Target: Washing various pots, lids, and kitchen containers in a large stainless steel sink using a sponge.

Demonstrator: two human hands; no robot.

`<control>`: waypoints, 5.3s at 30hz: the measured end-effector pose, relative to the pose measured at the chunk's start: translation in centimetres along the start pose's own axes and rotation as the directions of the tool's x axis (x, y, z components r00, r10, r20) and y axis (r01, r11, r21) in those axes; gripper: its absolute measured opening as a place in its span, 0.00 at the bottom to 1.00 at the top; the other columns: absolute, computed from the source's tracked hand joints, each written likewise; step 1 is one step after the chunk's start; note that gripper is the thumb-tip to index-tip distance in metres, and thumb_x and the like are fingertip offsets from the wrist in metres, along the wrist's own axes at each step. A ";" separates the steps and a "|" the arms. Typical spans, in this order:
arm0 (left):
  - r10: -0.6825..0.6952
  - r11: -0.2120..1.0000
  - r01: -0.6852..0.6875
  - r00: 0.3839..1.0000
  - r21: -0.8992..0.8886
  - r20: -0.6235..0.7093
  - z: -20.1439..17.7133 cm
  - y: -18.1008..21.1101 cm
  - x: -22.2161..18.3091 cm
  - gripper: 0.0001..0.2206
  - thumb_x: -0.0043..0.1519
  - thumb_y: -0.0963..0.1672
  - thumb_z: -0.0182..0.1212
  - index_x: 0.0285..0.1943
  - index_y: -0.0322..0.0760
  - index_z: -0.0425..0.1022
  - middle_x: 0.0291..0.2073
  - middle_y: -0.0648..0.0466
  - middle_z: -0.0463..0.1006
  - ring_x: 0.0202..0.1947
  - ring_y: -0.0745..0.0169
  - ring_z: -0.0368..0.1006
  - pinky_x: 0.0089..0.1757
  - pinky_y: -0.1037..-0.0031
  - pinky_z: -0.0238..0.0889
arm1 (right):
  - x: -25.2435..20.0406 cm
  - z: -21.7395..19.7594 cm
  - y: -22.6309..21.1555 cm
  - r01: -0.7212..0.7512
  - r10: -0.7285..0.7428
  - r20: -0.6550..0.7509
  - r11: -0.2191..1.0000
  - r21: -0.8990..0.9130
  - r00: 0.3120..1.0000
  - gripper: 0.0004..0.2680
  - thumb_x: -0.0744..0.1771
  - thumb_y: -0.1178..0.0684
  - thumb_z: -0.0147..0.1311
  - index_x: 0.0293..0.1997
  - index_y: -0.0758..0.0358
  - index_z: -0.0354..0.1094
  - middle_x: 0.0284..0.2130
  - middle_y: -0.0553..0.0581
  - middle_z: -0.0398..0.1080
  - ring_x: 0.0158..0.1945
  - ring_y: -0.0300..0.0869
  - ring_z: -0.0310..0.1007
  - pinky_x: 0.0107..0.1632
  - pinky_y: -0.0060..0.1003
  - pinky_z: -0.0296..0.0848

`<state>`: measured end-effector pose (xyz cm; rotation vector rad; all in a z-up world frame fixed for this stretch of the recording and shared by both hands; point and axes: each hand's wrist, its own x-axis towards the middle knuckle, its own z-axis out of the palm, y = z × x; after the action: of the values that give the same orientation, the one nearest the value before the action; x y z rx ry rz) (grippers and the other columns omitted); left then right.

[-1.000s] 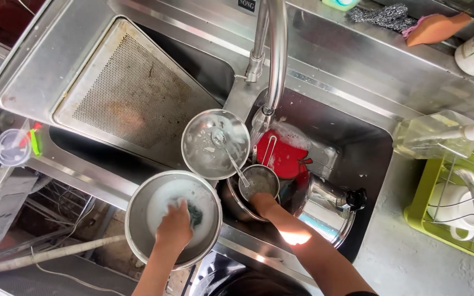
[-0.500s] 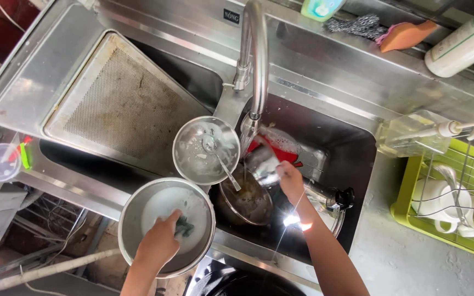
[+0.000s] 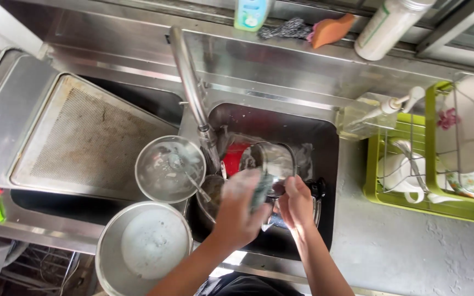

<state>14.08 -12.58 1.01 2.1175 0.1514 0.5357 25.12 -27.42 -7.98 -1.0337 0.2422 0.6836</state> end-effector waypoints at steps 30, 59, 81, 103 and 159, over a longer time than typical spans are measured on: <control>0.349 0.927 -0.335 0.935 0.167 -0.064 6.8 0.2 8.1 0.11 0.54 0.45 0.65 0.45 0.42 0.81 0.56 0.48 0.73 0.56 0.37 0.69 0.56 0.46 0.59 | -1.8 -2.4 -2.2 0.153 -0.143 -0.118 0.985 0.083 0.983 0.11 0.68 0.62 0.39 0.54 0.76 0.63 0.46 0.68 0.72 0.44 0.56 0.74 0.42 0.59 0.75; -0.045 0.958 -0.036 0.960 0.283 0.275 8.0 -5.8 4.8 0.37 0.57 0.42 0.64 0.76 0.35 0.49 0.69 0.24 0.55 0.57 0.28 0.67 0.51 0.54 0.69 | 2.1 -0.8 -6.8 -0.035 0.002 0.121 0.961 0.274 0.993 0.09 0.73 0.57 0.47 0.54 0.77 0.65 0.45 0.68 0.72 0.44 0.48 0.74 0.50 0.42 0.75; -0.578 0.815 0.569 0.812 0.110 0.083 7.5 -7.7 7.7 0.16 0.65 0.52 0.54 0.49 0.39 0.80 0.46 0.51 0.83 0.40 0.56 0.80 0.44 0.66 0.73 | -2.5 -8.0 0.5 -0.275 0.357 0.186 0.892 -0.359 0.916 0.05 0.69 0.52 0.46 0.42 0.62 0.58 0.20 0.48 0.54 0.17 0.33 0.46 0.16 0.30 0.47; -0.334 0.538 -0.744 0.244 0.396 0.911 3.9 -1.6 8.8 0.15 0.60 0.47 0.66 0.56 0.53 0.80 0.68 0.52 0.67 0.64 0.56 0.67 0.58 0.60 0.64 | -5.6 -5.3 -7.3 -0.507 0.619 -0.020 0.625 -0.593 0.786 0.06 0.69 0.52 0.48 0.49 0.49 0.63 0.19 0.47 0.56 0.16 0.31 0.48 0.15 0.27 0.45; -0.514 0.832 0.522 0.853 0.187 -0.095 -12.0 -6.3 5.2 0.30 0.60 0.53 0.62 0.70 0.39 0.65 0.24 0.51 0.79 0.25 0.58 0.76 0.33 0.67 0.68 | -1.4 -2.1 -1.6 -0.375 0.391 -0.071 0.792 -0.482 0.918 0.04 0.68 0.57 0.47 0.35 0.62 0.57 0.16 0.50 0.53 0.13 0.33 0.45 0.13 0.31 0.43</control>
<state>14.19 1.68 3.36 2.1407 0.8154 0.2399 25.31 -30.34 -7.21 -1.4778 0.2607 1.1731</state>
